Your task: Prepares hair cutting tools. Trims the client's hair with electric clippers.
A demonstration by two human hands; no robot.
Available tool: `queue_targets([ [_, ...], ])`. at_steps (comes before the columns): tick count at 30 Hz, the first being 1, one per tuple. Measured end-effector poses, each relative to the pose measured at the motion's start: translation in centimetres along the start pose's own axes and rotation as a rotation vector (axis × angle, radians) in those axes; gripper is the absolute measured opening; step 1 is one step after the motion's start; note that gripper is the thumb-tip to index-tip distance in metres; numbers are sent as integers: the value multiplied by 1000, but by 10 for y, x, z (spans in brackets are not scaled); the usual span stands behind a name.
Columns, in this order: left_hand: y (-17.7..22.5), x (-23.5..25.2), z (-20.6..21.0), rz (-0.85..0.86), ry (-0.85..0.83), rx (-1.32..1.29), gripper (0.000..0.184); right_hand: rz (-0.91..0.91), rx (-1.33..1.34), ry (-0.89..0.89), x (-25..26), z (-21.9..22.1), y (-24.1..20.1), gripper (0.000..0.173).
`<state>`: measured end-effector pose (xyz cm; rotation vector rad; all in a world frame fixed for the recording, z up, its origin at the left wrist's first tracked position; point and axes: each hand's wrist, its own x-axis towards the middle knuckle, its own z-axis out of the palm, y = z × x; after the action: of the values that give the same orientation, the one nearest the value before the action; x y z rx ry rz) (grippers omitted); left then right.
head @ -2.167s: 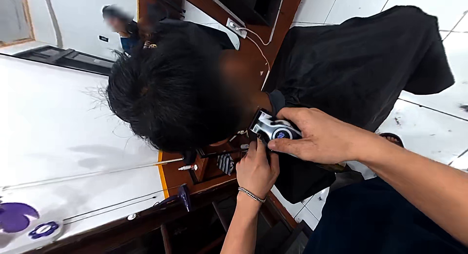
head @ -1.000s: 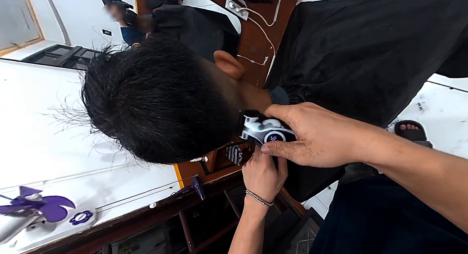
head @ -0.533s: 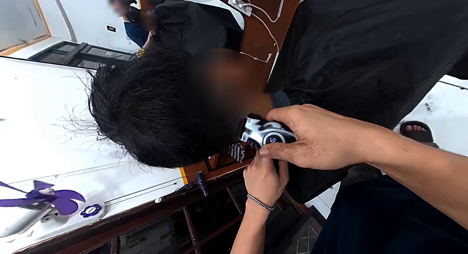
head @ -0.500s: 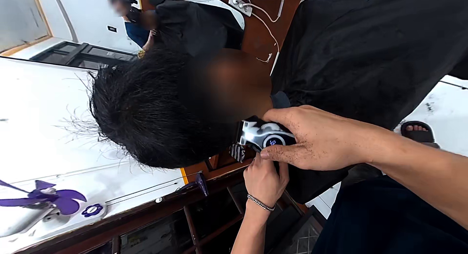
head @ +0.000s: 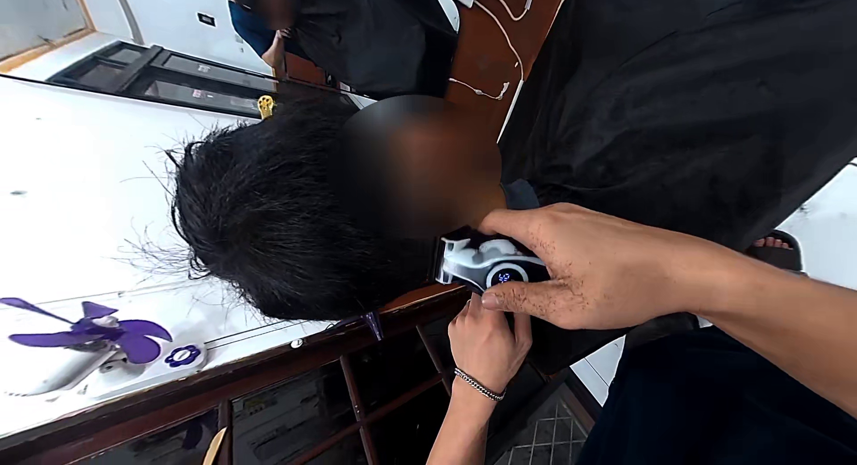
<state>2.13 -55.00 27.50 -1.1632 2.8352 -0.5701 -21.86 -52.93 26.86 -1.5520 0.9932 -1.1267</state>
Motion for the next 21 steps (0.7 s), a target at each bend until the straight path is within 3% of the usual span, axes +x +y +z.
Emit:
queue_targets([
  [21, 10, -1, -5, -75, -62, 2, 41, -66, -14, -81, 14, -25, 7, 32],
])
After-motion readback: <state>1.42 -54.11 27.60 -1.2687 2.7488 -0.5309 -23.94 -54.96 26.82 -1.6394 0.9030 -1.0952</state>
